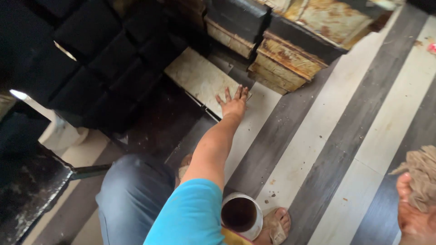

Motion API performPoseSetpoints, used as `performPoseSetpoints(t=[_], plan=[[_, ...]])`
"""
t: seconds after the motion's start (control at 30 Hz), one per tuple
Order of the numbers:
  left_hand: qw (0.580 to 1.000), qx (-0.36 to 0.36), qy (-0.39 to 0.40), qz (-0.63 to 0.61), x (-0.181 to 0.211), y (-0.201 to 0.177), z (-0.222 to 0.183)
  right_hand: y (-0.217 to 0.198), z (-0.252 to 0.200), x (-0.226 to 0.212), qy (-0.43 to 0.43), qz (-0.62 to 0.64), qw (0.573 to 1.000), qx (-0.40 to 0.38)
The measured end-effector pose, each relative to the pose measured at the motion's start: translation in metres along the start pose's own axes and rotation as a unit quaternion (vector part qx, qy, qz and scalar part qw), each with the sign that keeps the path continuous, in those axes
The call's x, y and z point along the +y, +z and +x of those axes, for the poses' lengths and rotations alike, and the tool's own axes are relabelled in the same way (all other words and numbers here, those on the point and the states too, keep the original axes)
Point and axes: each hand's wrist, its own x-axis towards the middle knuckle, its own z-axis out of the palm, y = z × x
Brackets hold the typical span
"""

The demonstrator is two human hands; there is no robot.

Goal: The recorder is cleaning and greasing metal bread loaf pans in a bakery setting.

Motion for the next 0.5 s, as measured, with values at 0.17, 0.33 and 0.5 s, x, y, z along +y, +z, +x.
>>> performPoseSetpoints(t=[0.17,0.33,0.5], plan=[[0.996,-0.059,-0.059,0.014,0.006,-0.036,-0.011,-0.062,0.036,0.023,0.117,0.292,0.949,0.023],[0.993,-0.077,-0.087,-0.002,-0.009,0.007,-0.002,-0.064,0.068,0.043,0.143,0.438,0.887,0.046],[0.996,-0.07,-0.031,0.038,-0.014,-0.008,0.015,-0.023,0.066,0.018,0.138,0.375,0.915,0.055]])
